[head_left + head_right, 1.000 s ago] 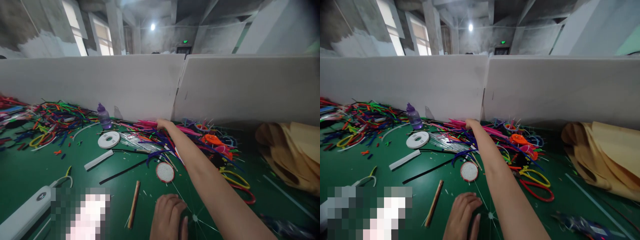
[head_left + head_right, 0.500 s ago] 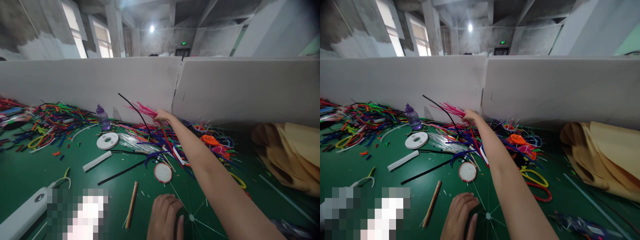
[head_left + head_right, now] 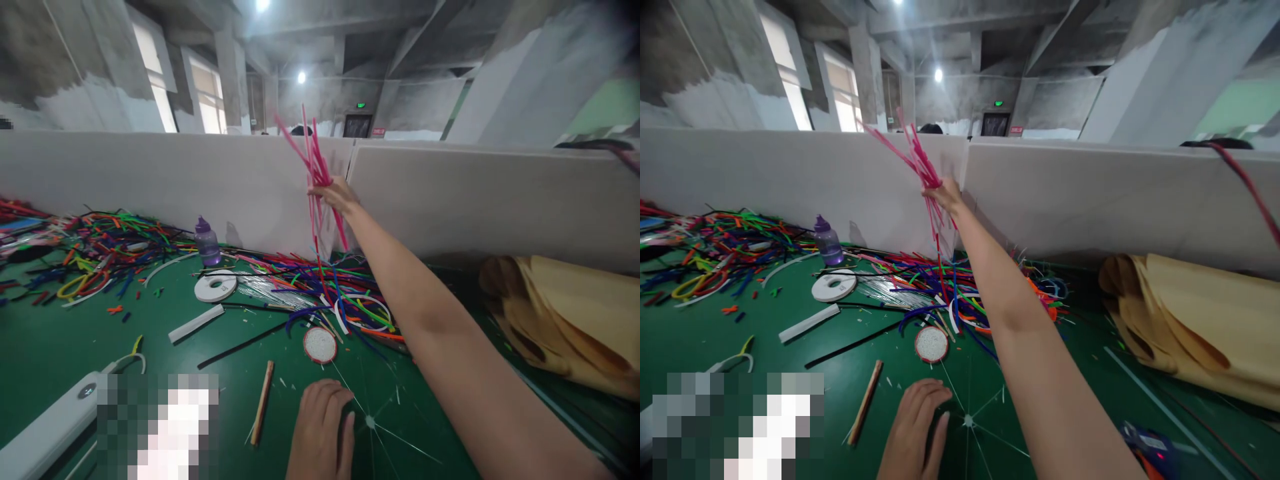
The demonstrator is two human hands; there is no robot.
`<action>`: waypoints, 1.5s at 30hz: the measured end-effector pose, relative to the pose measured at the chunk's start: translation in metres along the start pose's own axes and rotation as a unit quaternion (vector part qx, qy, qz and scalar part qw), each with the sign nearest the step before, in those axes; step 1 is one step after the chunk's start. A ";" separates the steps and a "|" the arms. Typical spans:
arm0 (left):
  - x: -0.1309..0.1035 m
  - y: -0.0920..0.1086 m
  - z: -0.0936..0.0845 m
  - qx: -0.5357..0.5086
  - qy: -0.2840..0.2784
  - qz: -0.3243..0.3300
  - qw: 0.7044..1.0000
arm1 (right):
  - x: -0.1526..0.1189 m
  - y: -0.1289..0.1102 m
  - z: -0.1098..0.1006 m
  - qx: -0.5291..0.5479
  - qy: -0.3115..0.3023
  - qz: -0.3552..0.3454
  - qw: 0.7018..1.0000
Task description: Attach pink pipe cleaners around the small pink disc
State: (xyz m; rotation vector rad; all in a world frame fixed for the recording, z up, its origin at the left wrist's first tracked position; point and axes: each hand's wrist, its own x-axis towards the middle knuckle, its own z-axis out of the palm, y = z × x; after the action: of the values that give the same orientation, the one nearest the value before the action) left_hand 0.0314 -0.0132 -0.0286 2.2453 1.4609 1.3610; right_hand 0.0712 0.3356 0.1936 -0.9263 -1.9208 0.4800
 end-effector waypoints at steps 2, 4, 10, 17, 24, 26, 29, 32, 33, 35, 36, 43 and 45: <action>-0.001 0.001 -0.001 0.000 -0.009 -0.011 1.000 | -0.001 -0.011 -0.011 0.015 0.012 -0.011 1.000; -0.003 0.002 -0.001 -0.002 -0.019 -0.020 1.000 | -0.003 -0.024 -0.022 0.021 0.033 -0.039 0.998; -0.007 -0.002 0.002 -0.029 -0.023 -0.037 0.999 | -0.024 -0.075 -0.058 0.116 0.051 -0.052 0.991; -0.003 -0.015 -0.008 -0.123 0.120 -0.145 0.975 | -0.130 -0.123 -0.094 0.016 -0.042 -0.017 0.999; 0.003 -0.005 -0.019 -0.055 0.088 -0.113 0.988 | -0.223 -0.125 -0.083 -0.122 -0.256 0.092 0.955; 0.002 -0.003 -0.017 -0.009 0.027 -0.061 0.998 | -0.235 -0.114 -0.072 -0.182 -0.291 0.106 0.933; 0.000 -0.003 -0.015 0.028 -0.019 -0.020 0.999 | -0.243 -0.091 -0.053 -0.271 -0.343 0.104 0.894; -0.002 -0.002 -0.016 0.029 -0.040 0.004 0.999 | -0.242 -0.067 -0.034 -0.288 -0.354 0.111 0.883; -0.002 -0.001 -0.016 0.033 -0.046 0.006 0.998 | -0.241 -0.059 -0.028 -0.291 -0.356 0.113 0.881; -0.003 0.000 -0.017 0.047 -0.059 0.008 0.997 | -0.239 -0.047 -0.018 -0.295 -0.362 0.116 0.876; -0.003 0.001 -0.017 0.053 -0.066 0.010 0.996 | -0.238 -0.041 -0.013 -0.296 -0.366 0.116 0.874; -0.002 0.004 -0.010 0.083 -0.067 0.033 0.994 | -0.206 -0.008 0.006 -0.299 -0.356 0.090 0.881; -0.002 0.005 -0.007 0.081 -0.065 0.045 0.994 | -0.185 0.003 0.013 -0.298 -0.322 0.082 0.895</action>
State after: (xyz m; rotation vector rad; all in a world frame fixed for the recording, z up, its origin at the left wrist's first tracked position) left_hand 0.0292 -0.0198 -0.0223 2.4756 1.4910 1.1321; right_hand 0.1154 0.1962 0.0793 -1.4627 -2.6907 0.3096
